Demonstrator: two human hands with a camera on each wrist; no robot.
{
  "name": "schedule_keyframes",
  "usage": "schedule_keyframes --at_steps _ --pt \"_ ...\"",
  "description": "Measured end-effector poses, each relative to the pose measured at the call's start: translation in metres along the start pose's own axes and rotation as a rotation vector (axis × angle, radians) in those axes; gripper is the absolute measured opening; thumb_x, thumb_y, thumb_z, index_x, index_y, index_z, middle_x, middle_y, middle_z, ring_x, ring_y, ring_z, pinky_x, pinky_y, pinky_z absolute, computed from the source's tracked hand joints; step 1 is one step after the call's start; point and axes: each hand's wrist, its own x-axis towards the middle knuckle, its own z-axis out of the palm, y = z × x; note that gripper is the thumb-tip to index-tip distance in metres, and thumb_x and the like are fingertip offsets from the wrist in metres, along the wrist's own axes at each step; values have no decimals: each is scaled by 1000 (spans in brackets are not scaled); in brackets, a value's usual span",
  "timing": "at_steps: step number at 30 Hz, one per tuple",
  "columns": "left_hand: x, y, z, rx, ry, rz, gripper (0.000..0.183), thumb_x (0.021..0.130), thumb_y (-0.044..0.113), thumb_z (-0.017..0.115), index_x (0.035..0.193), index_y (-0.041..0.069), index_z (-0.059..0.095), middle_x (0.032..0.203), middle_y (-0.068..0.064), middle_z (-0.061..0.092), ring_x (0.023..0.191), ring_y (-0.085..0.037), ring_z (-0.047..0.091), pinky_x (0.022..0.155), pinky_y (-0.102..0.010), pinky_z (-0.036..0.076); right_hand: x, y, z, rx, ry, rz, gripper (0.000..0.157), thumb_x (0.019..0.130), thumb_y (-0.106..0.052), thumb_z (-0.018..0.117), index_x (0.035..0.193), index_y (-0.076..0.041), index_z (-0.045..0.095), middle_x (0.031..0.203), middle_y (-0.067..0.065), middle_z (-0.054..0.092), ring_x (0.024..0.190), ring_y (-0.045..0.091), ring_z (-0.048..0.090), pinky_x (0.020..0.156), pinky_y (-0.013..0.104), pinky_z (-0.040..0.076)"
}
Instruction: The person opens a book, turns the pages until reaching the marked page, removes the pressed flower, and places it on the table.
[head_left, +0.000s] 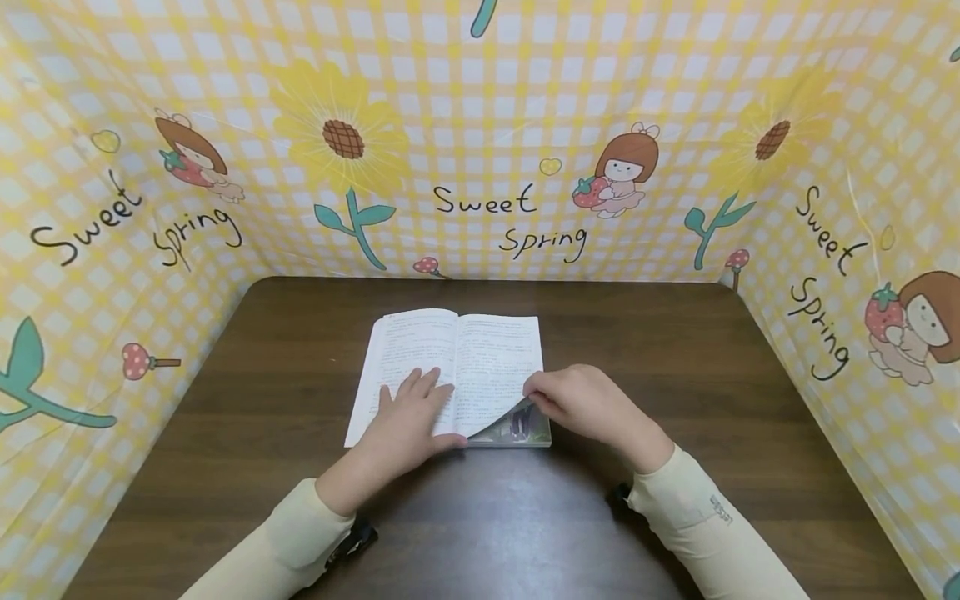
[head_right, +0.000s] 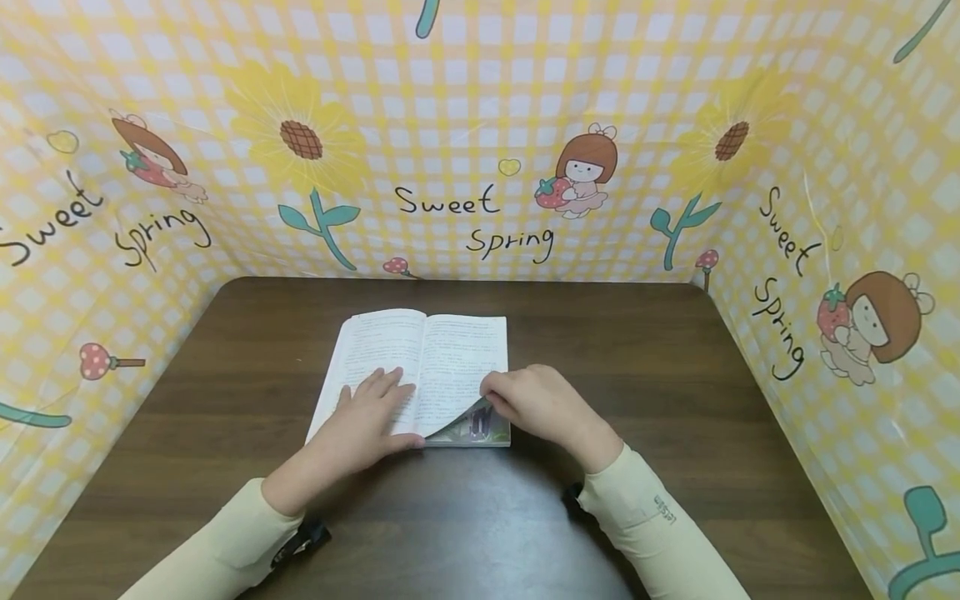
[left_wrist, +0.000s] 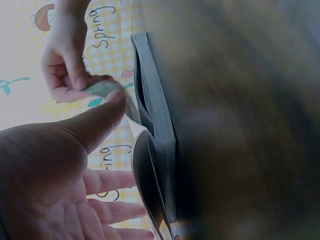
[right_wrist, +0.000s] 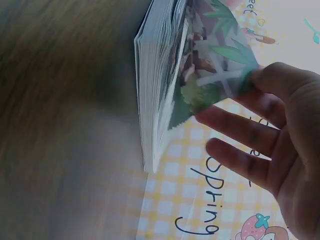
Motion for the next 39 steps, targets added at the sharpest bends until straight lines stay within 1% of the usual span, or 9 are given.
schedule_keyframes --at_steps 7,12,15,21,25,28,31,34,39 --pt "-1 5 1 -25 37 9 71 84 55 79 138 13 62 156 -18 46 146 -45 38 105 -80 29 4 -4 -2 -60 175 -99 11 93 -14 75 104 -17 75 90 -9 76 75 7 69 70 29 55" --pt "-2 7 1 -34 55 23 66 90 48 76 142 12 60 156 -17 47 146 -42 40 107 -77 32 5 -5 -8 -80 272 -133 18 89 -14 79 107 -16 77 95 -6 78 83 10 73 72 32 57" --pt "-2 7 1 -37 79 23 74 90 44 76 152 12 49 159 -18 43 146 -41 40 108 -75 32 6 -5 -11 -75 301 -92 18 91 -16 77 109 -14 76 96 -4 78 84 12 73 74 34 57" --pt "-2 5 4 20 166 47 104 88 40 79 166 16 14 166 -19 30 150 -44 33 110 -73 32 5 -2 -17 -90 320 -10 21 95 -24 73 113 -14 76 97 -2 77 86 14 73 79 38 59" --pt "-2 3 5 119 236 91 122 82 43 84 166 18 -1 172 -16 9 155 -46 16 110 -77 27 4 0 -18 -83 317 9 21 95 -25 73 112 -13 75 98 -1 77 86 15 73 79 38 59" --pt "-3 0 3 209 301 142 128 76 43 89 167 19 2 173 -13 -5 157 -45 1 114 -78 15 3 1 -17 -68 310 17 18 94 -24 73 108 -13 76 95 -2 77 83 15 73 77 38 59" --pt "-2 -2 1 271 335 203 126 74 41 91 167 20 8 173 -10 -8 158 -41 -5 116 -76 3 3 2 -16 -52 290 19 16 94 -25 74 104 -13 77 92 -2 77 78 13 72 74 37 59" --pt "-1 -3 2 280 310 247 119 78 38 88 167 22 11 174 -7 -5 159 -37 -4 117 -74 -1 3 3 -14 -43 272 20 16 94 -26 74 104 -13 77 91 -3 77 77 11 71 73 37 59" --pt "-3 -3 5 243 242 252 95 88 33 79 165 20 25 173 -5 12 159 -35 5 117 -75 5 3 3 -12 -47 259 26 21 94 -25 74 112 -14 75 96 -2 78 79 10 72 73 36 59"
